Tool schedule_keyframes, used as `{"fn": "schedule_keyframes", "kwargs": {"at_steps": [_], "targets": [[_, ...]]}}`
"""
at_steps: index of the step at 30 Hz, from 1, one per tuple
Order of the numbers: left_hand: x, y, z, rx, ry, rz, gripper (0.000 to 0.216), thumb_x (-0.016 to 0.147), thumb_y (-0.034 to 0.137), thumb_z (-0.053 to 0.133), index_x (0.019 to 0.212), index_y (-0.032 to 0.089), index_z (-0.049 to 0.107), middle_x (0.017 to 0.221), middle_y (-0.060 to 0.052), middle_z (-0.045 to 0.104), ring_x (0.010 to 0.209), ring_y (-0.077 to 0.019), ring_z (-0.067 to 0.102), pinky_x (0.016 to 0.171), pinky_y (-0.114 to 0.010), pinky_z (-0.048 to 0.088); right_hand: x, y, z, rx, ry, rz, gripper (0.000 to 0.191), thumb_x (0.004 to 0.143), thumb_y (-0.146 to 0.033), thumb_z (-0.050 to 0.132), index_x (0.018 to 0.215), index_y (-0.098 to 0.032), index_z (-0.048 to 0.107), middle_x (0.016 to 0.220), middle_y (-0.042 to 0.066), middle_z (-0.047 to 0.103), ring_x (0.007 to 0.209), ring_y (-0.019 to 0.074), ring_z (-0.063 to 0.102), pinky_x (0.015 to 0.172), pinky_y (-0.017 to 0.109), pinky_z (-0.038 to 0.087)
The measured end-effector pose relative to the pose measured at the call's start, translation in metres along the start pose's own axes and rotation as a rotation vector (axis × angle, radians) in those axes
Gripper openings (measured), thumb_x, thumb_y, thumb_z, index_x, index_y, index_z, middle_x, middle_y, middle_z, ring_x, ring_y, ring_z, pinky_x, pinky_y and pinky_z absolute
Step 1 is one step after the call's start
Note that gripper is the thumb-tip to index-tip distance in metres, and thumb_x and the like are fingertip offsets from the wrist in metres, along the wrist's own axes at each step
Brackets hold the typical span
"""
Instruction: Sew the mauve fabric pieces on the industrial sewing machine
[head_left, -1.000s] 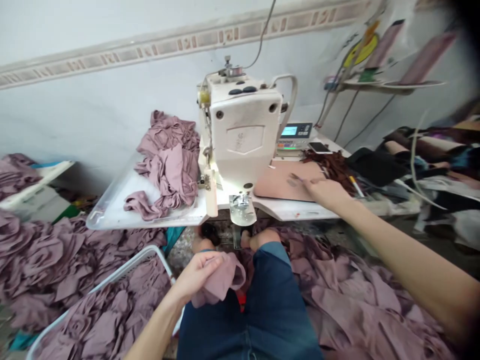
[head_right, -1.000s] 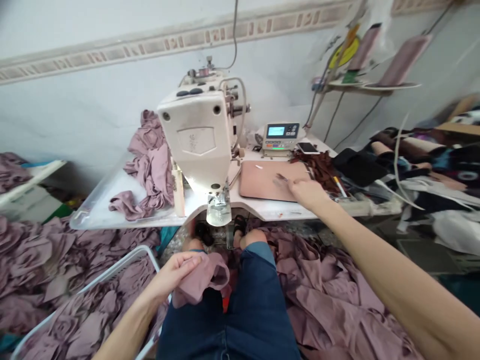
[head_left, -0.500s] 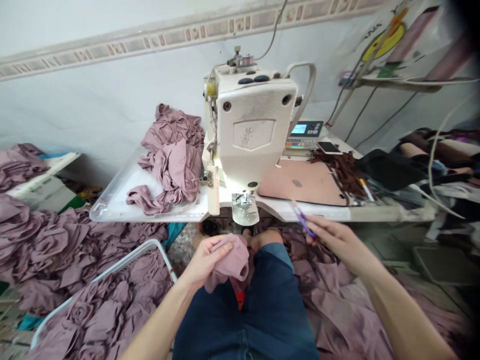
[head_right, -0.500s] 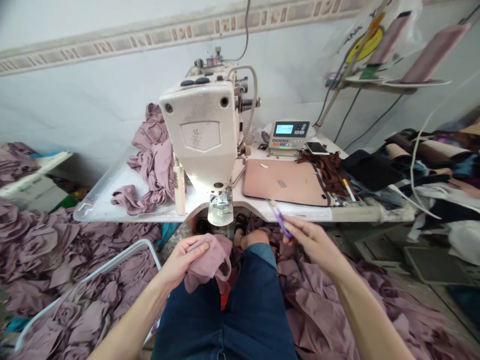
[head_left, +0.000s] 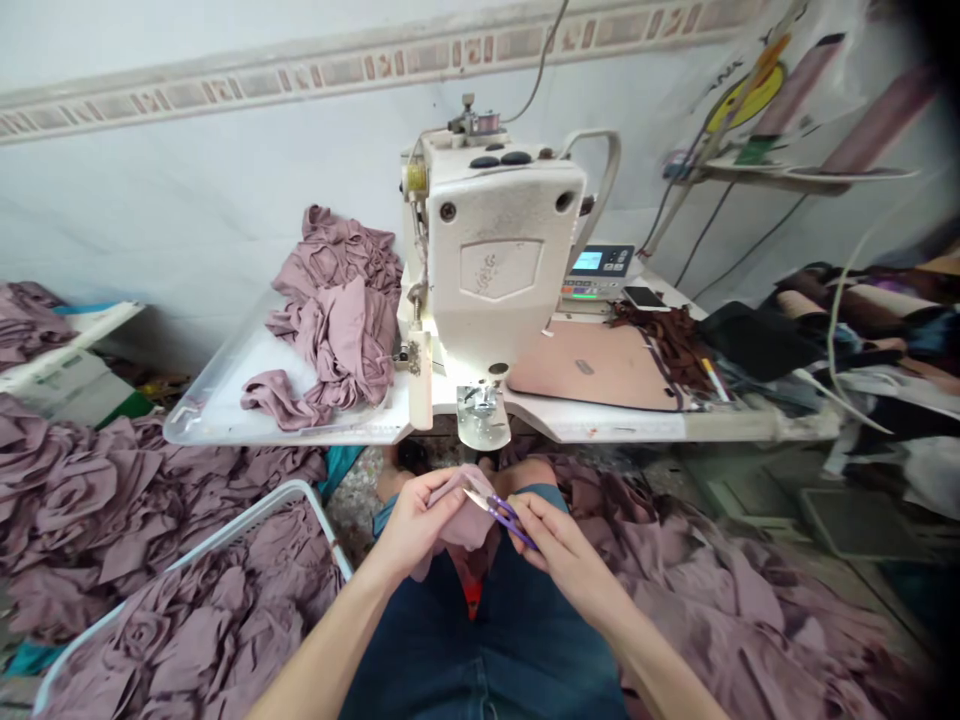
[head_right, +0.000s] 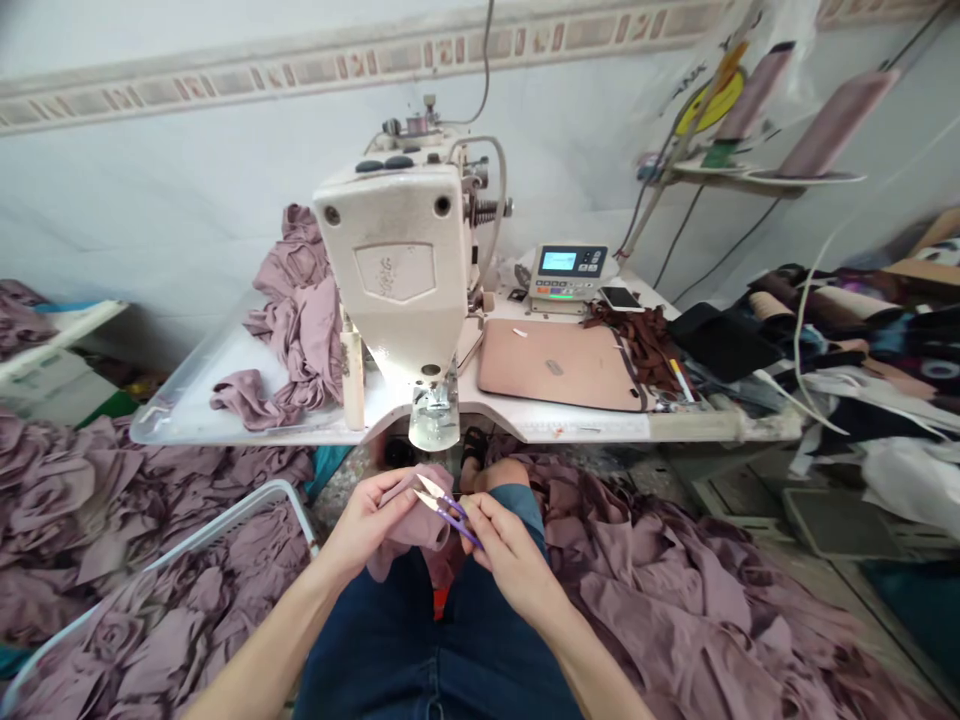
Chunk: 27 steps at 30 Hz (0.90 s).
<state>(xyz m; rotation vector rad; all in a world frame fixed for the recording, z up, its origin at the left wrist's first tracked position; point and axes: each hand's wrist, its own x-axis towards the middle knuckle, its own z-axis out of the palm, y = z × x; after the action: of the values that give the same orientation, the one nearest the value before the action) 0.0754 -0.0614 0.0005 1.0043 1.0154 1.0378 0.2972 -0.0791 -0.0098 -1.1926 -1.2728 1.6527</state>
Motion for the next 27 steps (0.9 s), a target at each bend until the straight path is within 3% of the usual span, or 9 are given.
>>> {"fn": "schedule_keyframes", "kwargs": {"at_steps": [4, 7, 9, 20, 27], "targets": [[-0.003, 0.001, -0.005, 0.027, -0.067, 0.046, 0.039, 0.094, 0.046, 0.083, 0.115, 0.013, 0.086, 0.119, -0.015, 0.084, 0.109, -0.0292, 0.076, 0.092, -0.03, 0.055, 0.0, -0.001, 0.008, -0.101, -0.008, -0.099, 0.054, 0.097, -0.074, 0.068, 0.109, -0.021, 0.069, 0.082, 0.0, 0.063, 0.074, 0.018, 0.058, 0.066, 0.027, 0.049], [-0.005, 0.0, -0.006, -0.022, -0.055, 0.016, 0.04, 0.092, 0.045, 0.085, 0.117, 0.014, 0.086, 0.115, -0.014, 0.084, 0.101, -0.0272, 0.077, 0.087, -0.029, 0.056, -0.001, 0.002, 0.011, -0.187, 0.016, -0.169, 0.043, 0.098, -0.062, 0.074, 0.114, -0.021, 0.071, 0.095, 0.004, 0.075, 0.085, 0.0224, 0.067, 0.078, 0.03, 0.054], [-0.006, -0.002, -0.007, -0.066, -0.044, 0.0, 0.04, 0.092, 0.044, 0.086, 0.118, 0.014, 0.085, 0.112, -0.013, 0.085, 0.097, -0.0255, 0.077, 0.085, -0.028, 0.056, -0.001, 0.004, 0.012, -0.237, 0.049, -0.189, 0.04, 0.101, -0.058, 0.071, 0.115, -0.021, 0.073, 0.095, 0.004, 0.077, 0.083, 0.0226, 0.069, 0.076, 0.03, 0.054], [-0.008, -0.008, -0.008, -0.073, -0.002, -0.016, 0.039, 0.09, 0.041, 0.088, 0.118, 0.014, 0.086, 0.118, -0.014, 0.084, 0.107, -0.0271, 0.077, 0.095, -0.031, 0.056, 0.002, -0.003, 0.015, -0.422, 0.152, -0.31, 0.033, 0.103, -0.049, 0.068, 0.115, -0.02, 0.079, 0.077, 0.001, 0.068, 0.067, 0.0191, 0.058, 0.065, 0.029, 0.046], [-0.011, -0.004, -0.006, -0.076, 0.045, -0.045, 0.047, 0.085, 0.045, 0.091, 0.119, 0.013, 0.085, 0.115, -0.015, 0.085, 0.102, -0.0293, 0.078, 0.088, -0.032, 0.058, -0.002, -0.002, 0.014, -0.44, 0.149, -0.3, 0.036, 0.104, -0.053, 0.067, 0.112, -0.021, 0.08, 0.076, 0.001, 0.069, 0.066, 0.0194, 0.059, 0.063, 0.028, 0.047]]}}
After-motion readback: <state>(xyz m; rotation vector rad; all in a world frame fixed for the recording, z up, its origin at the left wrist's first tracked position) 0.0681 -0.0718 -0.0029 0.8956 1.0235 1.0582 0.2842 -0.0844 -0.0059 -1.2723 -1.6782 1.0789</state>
